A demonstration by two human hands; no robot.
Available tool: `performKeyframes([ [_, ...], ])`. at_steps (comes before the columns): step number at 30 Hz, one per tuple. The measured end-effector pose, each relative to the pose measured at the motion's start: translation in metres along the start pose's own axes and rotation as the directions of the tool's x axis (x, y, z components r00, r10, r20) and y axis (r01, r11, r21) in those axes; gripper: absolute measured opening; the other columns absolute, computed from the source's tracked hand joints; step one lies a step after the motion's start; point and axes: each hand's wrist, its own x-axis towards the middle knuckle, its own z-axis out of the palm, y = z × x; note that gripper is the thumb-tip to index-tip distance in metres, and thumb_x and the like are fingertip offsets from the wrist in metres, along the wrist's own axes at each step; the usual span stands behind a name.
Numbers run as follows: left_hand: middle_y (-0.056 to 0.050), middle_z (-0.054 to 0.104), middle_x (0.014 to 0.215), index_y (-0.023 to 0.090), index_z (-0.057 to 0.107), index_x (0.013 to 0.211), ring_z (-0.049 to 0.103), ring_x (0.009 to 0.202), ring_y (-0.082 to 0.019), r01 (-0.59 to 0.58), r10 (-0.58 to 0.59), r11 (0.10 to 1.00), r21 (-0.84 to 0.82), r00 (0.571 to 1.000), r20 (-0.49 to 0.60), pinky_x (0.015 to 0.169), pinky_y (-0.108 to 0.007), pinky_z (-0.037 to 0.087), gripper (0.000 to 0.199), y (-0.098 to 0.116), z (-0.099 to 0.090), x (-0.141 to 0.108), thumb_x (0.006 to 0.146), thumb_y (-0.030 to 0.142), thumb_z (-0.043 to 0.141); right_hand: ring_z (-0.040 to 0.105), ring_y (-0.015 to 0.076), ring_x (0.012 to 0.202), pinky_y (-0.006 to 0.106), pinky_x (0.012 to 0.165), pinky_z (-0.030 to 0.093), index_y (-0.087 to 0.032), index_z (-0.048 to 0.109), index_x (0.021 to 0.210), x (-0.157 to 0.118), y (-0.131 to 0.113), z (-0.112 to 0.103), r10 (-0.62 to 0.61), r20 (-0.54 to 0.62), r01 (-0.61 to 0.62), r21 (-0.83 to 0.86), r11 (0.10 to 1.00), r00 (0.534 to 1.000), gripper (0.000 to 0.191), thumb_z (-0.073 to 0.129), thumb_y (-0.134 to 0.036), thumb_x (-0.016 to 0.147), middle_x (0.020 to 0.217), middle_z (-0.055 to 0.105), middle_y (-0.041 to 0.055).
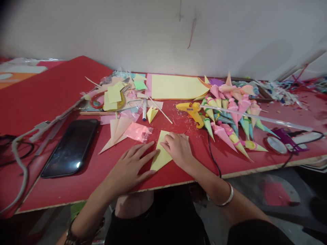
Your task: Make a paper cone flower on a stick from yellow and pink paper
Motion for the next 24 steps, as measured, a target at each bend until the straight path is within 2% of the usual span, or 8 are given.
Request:
performKeyframes([
  [4, 0.002, 0.027, 0.139, 0.035, 0.036, 0.126, 0.030, 0.119, -0.026, -0.065, 0.065, 0.998, -0.003, 0.998, 0.020, 0.096, -0.044, 0.029, 0.048, -0.006, -0.002, -0.002, 0.080, 0.050, 0.041, 0.047, 0.0116, 0.058, 0.026, 0.059, 0.024, -0.018, 0.049, 0.065, 0.000, 0.000, 0.000, 0.004, -0.013, -0.004, 0.004, 1.000, 1.000, 0.024, 0.044, -0.032, 0.084, 0.066, 0.054, -0.0007],
  [13, 0.002, 0.020, 0.142, 0.035, 0.027, 0.131, 0.025, 0.122, -0.027, -0.093, 0.093, 0.996, -0.002, 0.991, 0.095, 0.098, -0.043, 0.026, 0.058, -0.010, -0.009, -0.004, 0.078, 0.051, 0.044, 0.047, 0.0108, 0.058, 0.025, 0.059, 0.024, -0.018, 0.049, 0.065, 0.000, -0.001, -0.002, 0.005, 0.000, -0.005, -0.012, 1.000, 1.000, 0.023, 0.047, -0.031, 0.083, 0.066, 0.054, -0.0016],
  [24, 0.001, 0.018, 0.143, 0.036, 0.027, 0.131, 0.023, 0.124, -0.026, -0.106, 0.103, 0.994, 0.010, 0.986, 0.128, 0.098, -0.043, 0.026, 0.052, -0.009, -0.014, -0.005, 0.082, 0.054, 0.031, 0.049, 0.0122, 0.061, 0.026, 0.061, 0.025, -0.018, 0.052, 0.068, 0.000, -0.003, -0.003, 0.028, 0.012, -0.027, -0.029, 0.999, 1.000, 0.021, 0.048, -0.032, 0.083, 0.070, 0.057, -0.0015],
])
